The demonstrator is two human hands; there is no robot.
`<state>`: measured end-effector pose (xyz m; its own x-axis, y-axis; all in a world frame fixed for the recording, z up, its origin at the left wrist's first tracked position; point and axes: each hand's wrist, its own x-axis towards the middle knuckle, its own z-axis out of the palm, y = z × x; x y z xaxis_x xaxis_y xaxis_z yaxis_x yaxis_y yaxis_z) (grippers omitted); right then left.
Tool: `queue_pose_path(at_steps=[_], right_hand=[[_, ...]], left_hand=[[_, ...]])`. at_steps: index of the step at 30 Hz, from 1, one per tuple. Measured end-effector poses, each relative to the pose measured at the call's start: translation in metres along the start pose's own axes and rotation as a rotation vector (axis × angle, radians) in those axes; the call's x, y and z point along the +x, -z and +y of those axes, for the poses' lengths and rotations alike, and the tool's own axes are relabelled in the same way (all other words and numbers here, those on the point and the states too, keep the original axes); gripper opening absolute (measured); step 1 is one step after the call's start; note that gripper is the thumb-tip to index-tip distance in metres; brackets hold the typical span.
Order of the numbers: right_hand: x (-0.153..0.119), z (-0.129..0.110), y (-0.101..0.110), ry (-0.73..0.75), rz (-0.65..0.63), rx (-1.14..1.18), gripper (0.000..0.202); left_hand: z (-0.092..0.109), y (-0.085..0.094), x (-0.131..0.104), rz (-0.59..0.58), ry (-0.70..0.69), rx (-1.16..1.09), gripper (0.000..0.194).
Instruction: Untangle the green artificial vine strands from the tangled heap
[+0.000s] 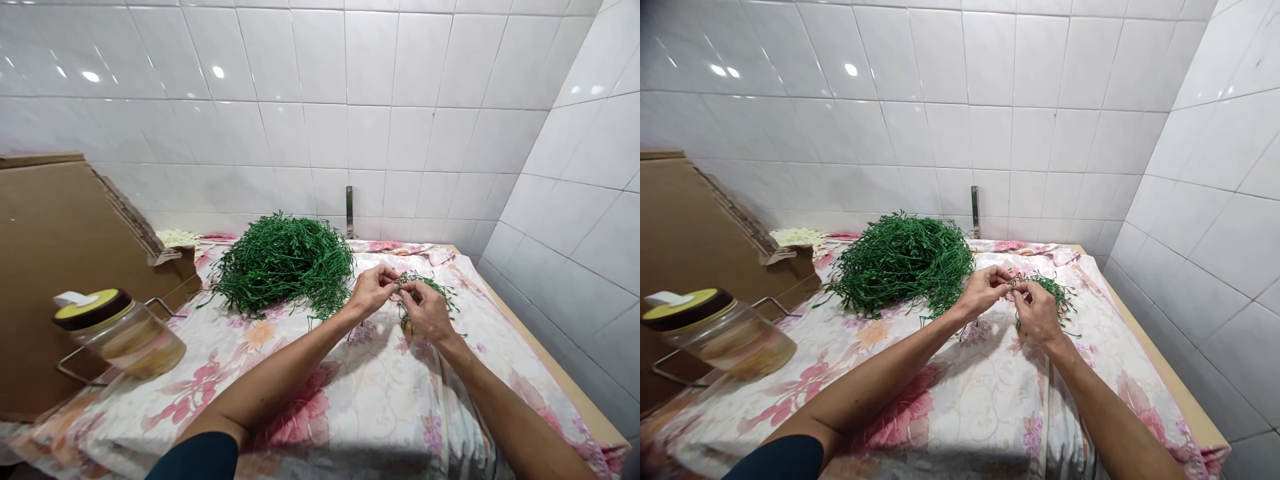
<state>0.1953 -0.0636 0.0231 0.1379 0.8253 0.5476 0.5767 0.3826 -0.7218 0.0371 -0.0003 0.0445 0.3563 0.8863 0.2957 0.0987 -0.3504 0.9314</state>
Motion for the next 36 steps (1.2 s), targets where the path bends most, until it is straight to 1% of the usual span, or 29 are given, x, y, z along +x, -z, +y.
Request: queue_pose_path(at_steps=[3, 6, 10, 12, 15, 17, 19, 24, 26, 28, 33, 36], right_hand=[[0.002, 0.001, -0.001, -0.122, -0.026, 0.133, 0.03], [0.006, 0.002, 0.0, -0.257, -0.117, 0.342, 0.041], [0.008, 0.001, 0.004, -0.324, -0.235, 0.457, 0.046], [0.009, 0.002, 0.006, -0.386, -0.291, 0.518, 0.048], [0.01, 0.007, 0.007, -0.473, -0.348, 0.601, 0.05], [0.011, 0.01, 0.008, -0.483, -0.364, 0.61, 0.049], [0.012, 0.011, 0.01, -0.488, -0.385, 0.627, 0.047], [0.014, 0.006, 0.018, -0.506, -0.46, 0.79, 0.044], [0.014, 0.005, 0.021, -0.512, -0.51, 0.815, 0.042], [0.015, 0.005, 0.022, -0.512, -0.545, 0.81, 0.041], [0.015, 0.01, 0.022, -0.527, -0.509, 0.773, 0.04], [0.016, 0.01, 0.023, -0.522, -0.538, 0.783, 0.039]], left_hand=[[0.002, 0.0, 0.0, -0.002, -0.027, -0.007, 0.02], [0.002, 0.001, 0.001, -0.034, -0.059, -0.036, 0.019], [0.004, 0.001, 0.002, -0.084, -0.031, -0.071, 0.017], [0.006, 0.002, 0.0, -0.081, -0.032, -0.035, 0.016], [0.01, 0.003, -0.004, -0.07, -0.077, 0.069, 0.014], [0.013, 0.003, -0.006, -0.063, -0.11, 0.117, 0.012], [0.015, 0.003, -0.006, -0.06, -0.11, 0.109, 0.012], [0.017, 0.003, -0.001, -0.118, 0.045, -0.128, 0.022], [0.018, 0.003, 0.0, -0.131, 0.073, -0.165, 0.023], [0.018, 0.003, 0.0, -0.126, 0.056, -0.162, 0.022], [0.018, 0.003, -0.003, -0.105, -0.028, -0.06, 0.02], [0.022, 0.004, -0.004, -0.107, -0.031, -0.044, 0.022]])
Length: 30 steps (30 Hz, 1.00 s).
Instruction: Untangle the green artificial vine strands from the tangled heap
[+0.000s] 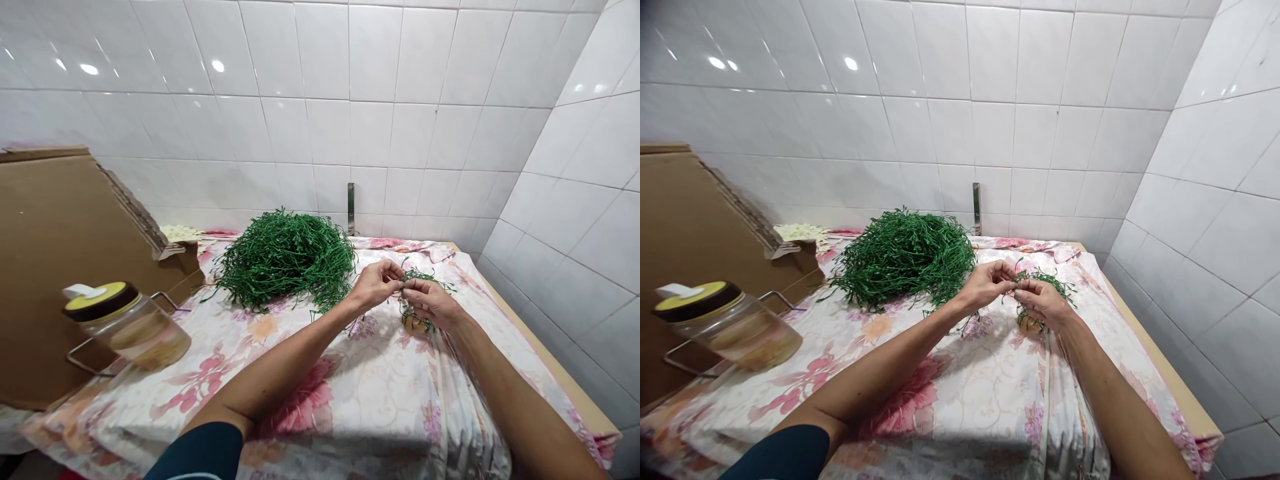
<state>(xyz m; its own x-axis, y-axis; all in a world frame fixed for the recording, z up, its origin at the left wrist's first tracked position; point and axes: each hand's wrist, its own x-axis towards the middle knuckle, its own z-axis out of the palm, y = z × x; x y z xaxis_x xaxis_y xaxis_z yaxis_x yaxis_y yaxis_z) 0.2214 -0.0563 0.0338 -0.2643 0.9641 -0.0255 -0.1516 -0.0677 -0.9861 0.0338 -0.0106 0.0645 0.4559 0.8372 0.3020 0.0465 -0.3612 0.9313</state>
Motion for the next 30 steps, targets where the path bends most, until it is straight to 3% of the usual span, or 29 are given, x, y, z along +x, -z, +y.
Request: queue_pose_path(at_steps=[6, 9, 15, 24, 30], right_hand=[[-0.005, -0.005, 0.001, -0.028, -0.106, 0.005, 0.041], [-0.005, -0.004, 0.004, -0.046, -0.114, 0.014, 0.045], [-0.002, 0.002, 0.004, 0.009, -0.049, -0.02, 0.04], [0.003, 0.004, -0.003, 0.096, 0.091, -0.228, 0.046], [0.003, 0.004, -0.007, 0.183, 0.16, -0.331, 0.043]], left_hand=[[0.008, 0.003, 0.0, -0.093, 0.114, -0.211, 0.033], [0.01, 0.004, 0.001, -0.08, 0.09, -0.193, 0.032], [0.008, 0.004, 0.0, -0.043, -0.047, 0.026, 0.022], [-0.009, 0.007, 0.003, -0.064, -0.046, 0.114, 0.024], [-0.01, 0.009, 0.003, -0.072, -0.05, 0.228, 0.024]])
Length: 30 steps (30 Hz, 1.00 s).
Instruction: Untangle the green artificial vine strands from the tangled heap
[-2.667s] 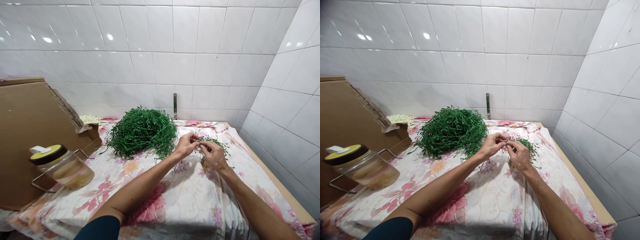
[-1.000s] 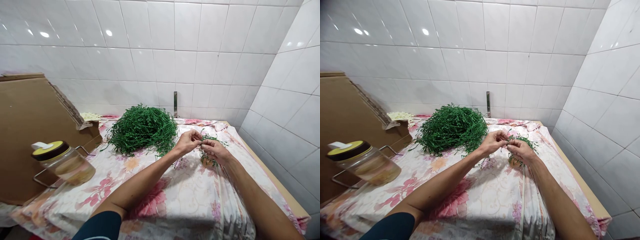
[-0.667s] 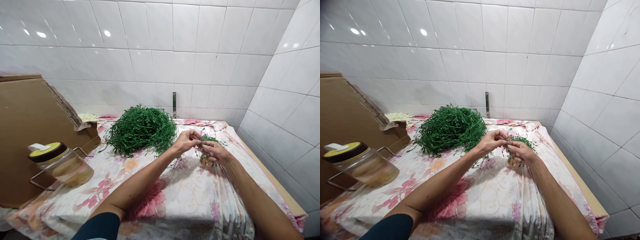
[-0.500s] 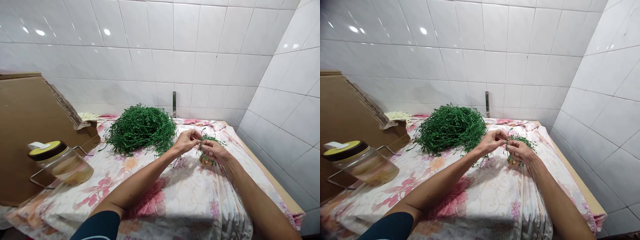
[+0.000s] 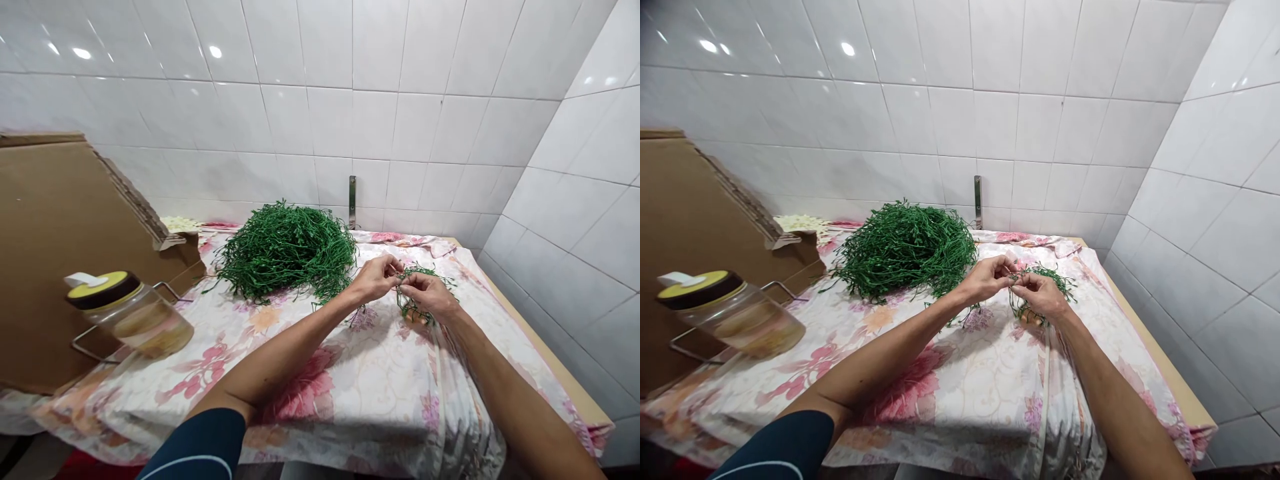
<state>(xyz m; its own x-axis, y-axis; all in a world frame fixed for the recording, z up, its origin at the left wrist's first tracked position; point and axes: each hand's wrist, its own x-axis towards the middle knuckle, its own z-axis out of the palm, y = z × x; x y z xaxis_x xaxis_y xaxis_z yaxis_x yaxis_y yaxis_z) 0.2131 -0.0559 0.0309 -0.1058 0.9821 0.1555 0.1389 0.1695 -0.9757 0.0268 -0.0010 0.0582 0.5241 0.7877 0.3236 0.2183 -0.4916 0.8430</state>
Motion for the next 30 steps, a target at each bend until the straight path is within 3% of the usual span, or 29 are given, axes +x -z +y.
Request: queue_pose_path(at_steps=[9, 15, 22, 26, 30], right_hand=[[0.003, 0.01, 0.001, 0.104, 0.008, -0.203, 0.042], [0.003, 0.015, 0.002, 0.165, 0.069, -0.212, 0.032], [0.0, 0.012, 0.0, 0.233, 0.141, -0.338, 0.027], [-0.001, 0.01, 0.0, 0.269, 0.148, -0.384, 0.024], [-0.001, 0.012, 0.001, 0.306, 0.147, -0.403, 0.023]], left_hand=[[0.004, 0.001, -0.003, -0.017, -0.014, 0.091, 0.02], [0.009, 0.0, -0.003, 0.014, 0.112, 0.2, 0.016], [0.01, 0.001, -0.003, 0.07, 0.15, 0.302, 0.029], [0.009, 0.004, -0.002, -0.047, 0.159, 0.318, 0.038], [0.004, 0.004, 0.001, -0.101, 0.22, 0.147, 0.027]])
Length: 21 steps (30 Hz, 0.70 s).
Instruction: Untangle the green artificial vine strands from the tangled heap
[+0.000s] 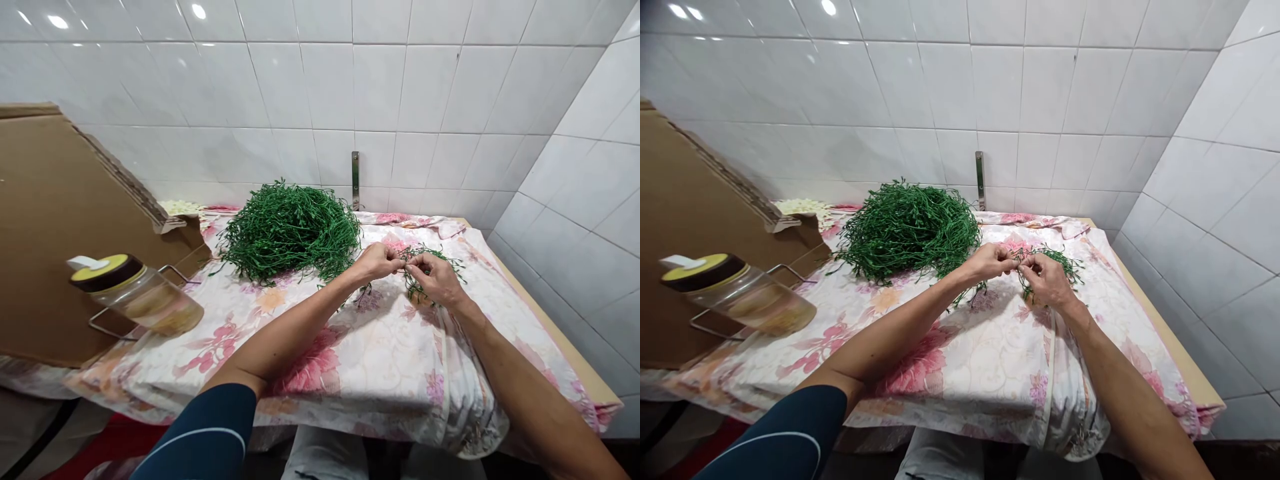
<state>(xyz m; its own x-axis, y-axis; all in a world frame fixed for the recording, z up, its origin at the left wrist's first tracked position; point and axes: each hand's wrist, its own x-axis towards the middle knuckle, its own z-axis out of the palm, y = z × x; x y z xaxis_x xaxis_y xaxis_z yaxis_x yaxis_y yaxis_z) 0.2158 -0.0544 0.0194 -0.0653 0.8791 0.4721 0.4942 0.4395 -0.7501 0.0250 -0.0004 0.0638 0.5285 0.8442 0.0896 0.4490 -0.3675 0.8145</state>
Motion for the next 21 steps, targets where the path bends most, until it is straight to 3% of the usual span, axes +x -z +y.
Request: queue_pose_path(at_steps=[4, 10, 21], right_hand=[[0.001, 0.003, 0.0, 0.009, 0.008, -0.02, 0.023], [0.002, 0.003, 0.0, -0.046, 0.0, 0.045, 0.027], [0.003, 0.004, -0.002, -0.237, -0.092, 0.221, 0.038]], left_hand=[[-0.003, -0.003, 0.002, 0.052, -0.024, -0.056, 0.021], [-0.004, -0.008, 0.001, 0.115, -0.12, 0.034, 0.023], [0.005, -0.013, -0.007, 0.127, -0.107, 0.151, 0.022]])
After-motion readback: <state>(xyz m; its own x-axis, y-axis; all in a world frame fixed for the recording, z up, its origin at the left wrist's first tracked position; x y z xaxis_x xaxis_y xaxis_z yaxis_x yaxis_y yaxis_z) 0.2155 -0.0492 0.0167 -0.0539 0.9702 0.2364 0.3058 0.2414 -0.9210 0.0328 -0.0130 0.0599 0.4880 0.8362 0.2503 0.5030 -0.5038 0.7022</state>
